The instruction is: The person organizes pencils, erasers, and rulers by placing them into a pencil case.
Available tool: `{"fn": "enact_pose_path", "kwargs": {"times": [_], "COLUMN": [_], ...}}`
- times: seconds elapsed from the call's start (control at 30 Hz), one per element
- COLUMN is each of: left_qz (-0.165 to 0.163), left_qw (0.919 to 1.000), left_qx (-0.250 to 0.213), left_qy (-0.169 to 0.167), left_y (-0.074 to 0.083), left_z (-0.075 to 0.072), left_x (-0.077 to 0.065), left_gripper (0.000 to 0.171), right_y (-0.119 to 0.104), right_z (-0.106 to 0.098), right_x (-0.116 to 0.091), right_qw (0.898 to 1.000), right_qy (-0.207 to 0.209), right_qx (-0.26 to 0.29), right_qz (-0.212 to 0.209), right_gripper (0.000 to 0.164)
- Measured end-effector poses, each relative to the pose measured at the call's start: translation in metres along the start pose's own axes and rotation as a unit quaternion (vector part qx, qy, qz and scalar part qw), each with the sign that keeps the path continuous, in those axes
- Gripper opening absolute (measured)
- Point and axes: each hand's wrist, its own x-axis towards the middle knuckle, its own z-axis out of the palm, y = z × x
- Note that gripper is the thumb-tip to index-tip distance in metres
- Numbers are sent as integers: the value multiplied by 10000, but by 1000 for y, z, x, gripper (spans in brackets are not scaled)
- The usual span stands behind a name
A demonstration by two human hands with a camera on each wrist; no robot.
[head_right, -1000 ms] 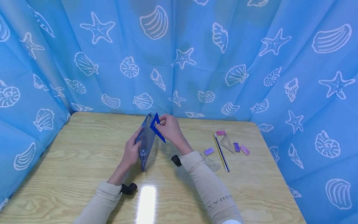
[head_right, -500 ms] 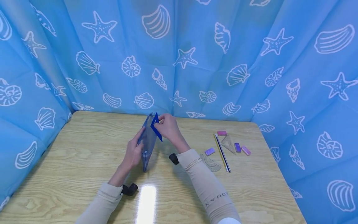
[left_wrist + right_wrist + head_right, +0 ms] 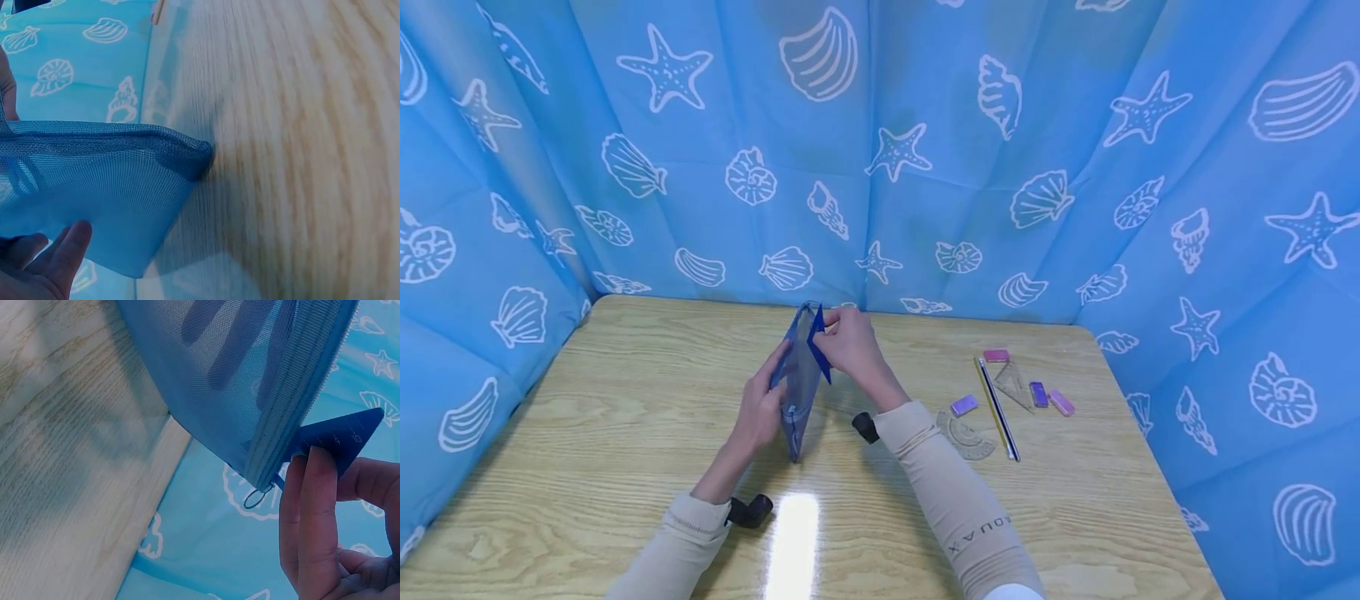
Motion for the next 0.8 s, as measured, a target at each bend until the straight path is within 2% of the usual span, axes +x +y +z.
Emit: {"fn": "enact_pose_path", "kwargs": {"times": [0.2, 0.43, 0.8], "left_qz": [-73, -84, -61], "left_qw": [9999, 9999, 9998], "left_qx": [-117, -50, -181], "left_qy": [17, -33, 46], "left_y": [1, 1, 1], "left_z": [1, 2, 1], "left_x": [-2, -2, -2], "left_gripper": [76, 77, 78], "right_y": [1, 1, 13], "right_z": [0, -1, -17], "right_x": [-1, -3, -13], "right_qw": [9996, 9987, 9985], "right_qy": [-68, -268, -19], "right_qx": [257, 438, -13], "right_qz": [0, -69, -544], "right_gripper": [27, 31, 27]}}
